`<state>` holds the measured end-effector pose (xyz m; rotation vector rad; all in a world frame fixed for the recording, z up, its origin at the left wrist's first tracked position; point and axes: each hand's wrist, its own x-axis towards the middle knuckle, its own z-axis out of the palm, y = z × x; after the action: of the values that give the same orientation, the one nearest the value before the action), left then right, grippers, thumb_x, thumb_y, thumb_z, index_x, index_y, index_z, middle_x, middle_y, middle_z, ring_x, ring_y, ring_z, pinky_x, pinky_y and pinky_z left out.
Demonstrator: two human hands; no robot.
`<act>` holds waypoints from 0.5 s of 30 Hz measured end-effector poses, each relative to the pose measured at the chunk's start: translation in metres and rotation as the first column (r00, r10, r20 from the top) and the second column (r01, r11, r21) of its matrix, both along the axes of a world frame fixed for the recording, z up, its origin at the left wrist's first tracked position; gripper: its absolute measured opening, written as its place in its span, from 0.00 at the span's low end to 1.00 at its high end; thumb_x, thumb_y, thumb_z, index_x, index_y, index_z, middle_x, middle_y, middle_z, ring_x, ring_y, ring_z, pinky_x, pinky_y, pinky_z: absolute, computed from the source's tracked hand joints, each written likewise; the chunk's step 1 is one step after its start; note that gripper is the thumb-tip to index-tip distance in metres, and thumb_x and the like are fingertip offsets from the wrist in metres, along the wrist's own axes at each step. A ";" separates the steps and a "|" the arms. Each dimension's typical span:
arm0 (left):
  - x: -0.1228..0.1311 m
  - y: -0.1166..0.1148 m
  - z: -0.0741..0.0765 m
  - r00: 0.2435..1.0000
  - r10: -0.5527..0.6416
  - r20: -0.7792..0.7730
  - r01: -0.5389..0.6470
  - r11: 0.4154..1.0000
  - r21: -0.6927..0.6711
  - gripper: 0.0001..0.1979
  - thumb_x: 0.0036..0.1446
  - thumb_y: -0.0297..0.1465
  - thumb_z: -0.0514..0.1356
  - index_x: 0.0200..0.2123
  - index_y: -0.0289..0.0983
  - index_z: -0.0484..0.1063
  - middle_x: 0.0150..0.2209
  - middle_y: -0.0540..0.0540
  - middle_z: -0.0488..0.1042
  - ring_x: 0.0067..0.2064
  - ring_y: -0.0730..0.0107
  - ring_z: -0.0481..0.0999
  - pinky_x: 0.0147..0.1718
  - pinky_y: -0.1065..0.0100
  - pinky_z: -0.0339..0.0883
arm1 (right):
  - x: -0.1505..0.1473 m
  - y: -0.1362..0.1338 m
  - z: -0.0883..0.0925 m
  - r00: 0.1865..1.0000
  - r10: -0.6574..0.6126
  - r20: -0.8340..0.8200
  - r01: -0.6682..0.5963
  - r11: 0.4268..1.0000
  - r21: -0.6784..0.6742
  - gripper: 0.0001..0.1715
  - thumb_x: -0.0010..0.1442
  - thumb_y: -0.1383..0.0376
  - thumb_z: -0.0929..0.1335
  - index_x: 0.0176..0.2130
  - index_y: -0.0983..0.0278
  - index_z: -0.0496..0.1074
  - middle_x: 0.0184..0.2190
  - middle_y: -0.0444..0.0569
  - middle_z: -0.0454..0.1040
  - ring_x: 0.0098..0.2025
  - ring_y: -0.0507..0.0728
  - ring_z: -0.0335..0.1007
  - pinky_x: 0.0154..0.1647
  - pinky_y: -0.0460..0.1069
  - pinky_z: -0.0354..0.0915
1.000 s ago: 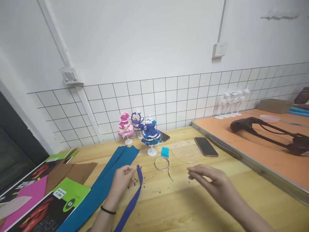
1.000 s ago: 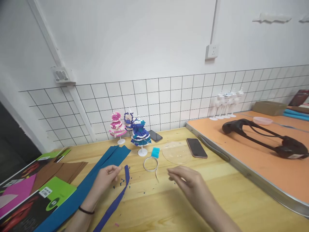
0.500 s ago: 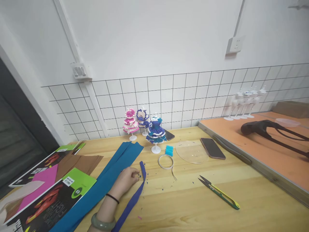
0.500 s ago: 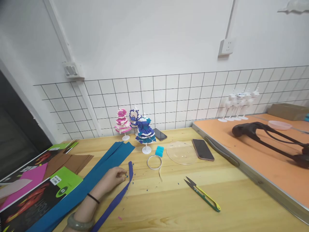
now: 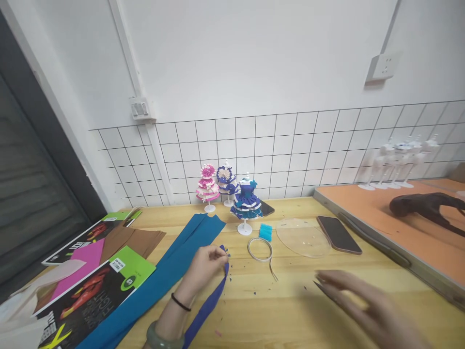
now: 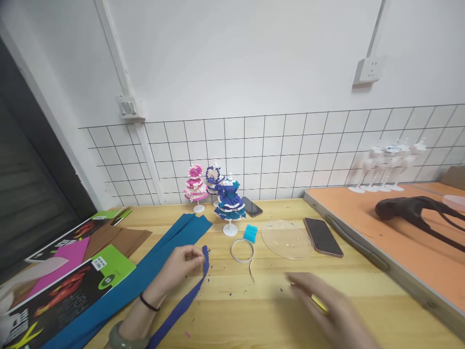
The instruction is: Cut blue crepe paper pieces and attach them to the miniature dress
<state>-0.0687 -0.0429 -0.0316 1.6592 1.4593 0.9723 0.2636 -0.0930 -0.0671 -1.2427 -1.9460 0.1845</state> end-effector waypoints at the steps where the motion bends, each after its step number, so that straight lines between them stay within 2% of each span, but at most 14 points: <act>1: 0.009 -0.004 0.000 0.999 -0.029 0.044 0.030 0.999 -0.022 0.07 0.47 0.33 0.55 0.26 0.34 0.66 0.25 0.45 0.73 0.28 0.68 0.71 0.27 0.70 0.61 | -0.028 0.009 0.012 0.992 0.125 0.034 -0.122 0.989 -0.082 0.14 0.55 0.60 0.65 0.43 0.57 0.68 0.37 0.52 0.72 0.38 0.59 0.69 0.36 0.49 0.67; 3: 0.026 -0.011 -0.002 0.986 -0.083 0.147 0.093 0.993 -0.069 0.11 0.43 0.31 0.59 0.32 0.35 0.64 0.23 0.47 0.73 0.25 0.70 0.71 0.25 0.71 0.63 | -0.080 0.021 0.028 0.947 0.318 0.050 -0.306 0.938 -0.162 0.15 0.58 0.63 0.61 0.46 0.57 0.64 0.37 0.50 0.72 0.37 0.56 0.69 0.37 0.48 0.66; 4: 0.033 -0.014 -0.003 0.945 -0.113 0.307 0.159 0.979 -0.131 0.14 0.42 0.30 0.60 0.35 0.36 0.62 0.22 0.49 0.73 0.24 0.71 0.71 0.25 0.70 0.63 | -0.100 0.024 0.031 0.922 0.383 0.055 -0.370 0.914 -0.166 0.14 0.58 0.64 0.61 0.46 0.57 0.64 0.35 0.49 0.72 0.35 0.56 0.70 0.36 0.47 0.66; 5: 0.037 -0.016 -0.005 0.897 -0.125 0.425 0.213 0.963 -0.166 0.16 0.41 0.30 0.61 0.35 0.36 0.61 0.21 0.51 0.72 0.23 0.72 0.70 0.25 0.70 0.63 | -0.116 0.026 0.031 0.904 0.421 0.073 -0.404 0.898 -0.175 0.12 0.58 0.64 0.61 0.44 0.58 0.65 0.33 0.49 0.72 0.34 0.56 0.69 0.34 0.47 0.65; 7: 0.043 -0.018 -0.009 0.848 -0.095 0.521 0.226 0.955 -0.193 0.17 0.40 0.29 0.62 0.35 0.36 0.61 0.20 0.52 0.72 0.22 0.73 0.70 0.25 0.71 0.63 | -0.131 0.030 0.026 0.904 0.415 0.101 -0.394 0.901 -0.179 0.09 0.59 0.64 0.60 0.38 0.60 0.68 0.27 0.47 0.72 0.28 0.55 0.69 0.28 0.46 0.64; 11: 0.050 -0.018 -0.017 0.879 -0.064 0.472 0.185 0.959 -0.214 0.19 0.41 0.27 0.60 0.40 0.34 0.63 0.22 0.48 0.75 0.27 0.69 0.73 0.28 0.70 0.64 | -0.127 0.033 0.012 0.898 0.404 0.174 -0.373 0.910 -0.183 0.13 0.61 0.64 0.57 0.31 0.61 0.68 0.23 0.46 0.71 0.25 0.53 0.68 0.25 0.45 0.61; 15: 0.056 -0.023 -0.022 0.898 -0.169 0.406 0.278 0.934 -0.225 0.25 0.48 0.29 0.55 0.51 0.30 0.58 0.28 0.43 0.77 0.31 0.64 0.75 0.32 0.66 0.65 | -0.103 0.032 0.008 0.899 0.398 0.182 -0.376 0.915 -0.146 0.15 0.61 0.65 0.57 0.30 0.60 0.69 0.21 0.46 0.71 0.23 0.53 0.68 0.24 0.44 0.62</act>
<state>-0.0126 -0.0660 -0.0536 1.3103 1.0582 0.8564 0.1608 -0.0614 -0.0593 -0.9554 -2.3851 0.3798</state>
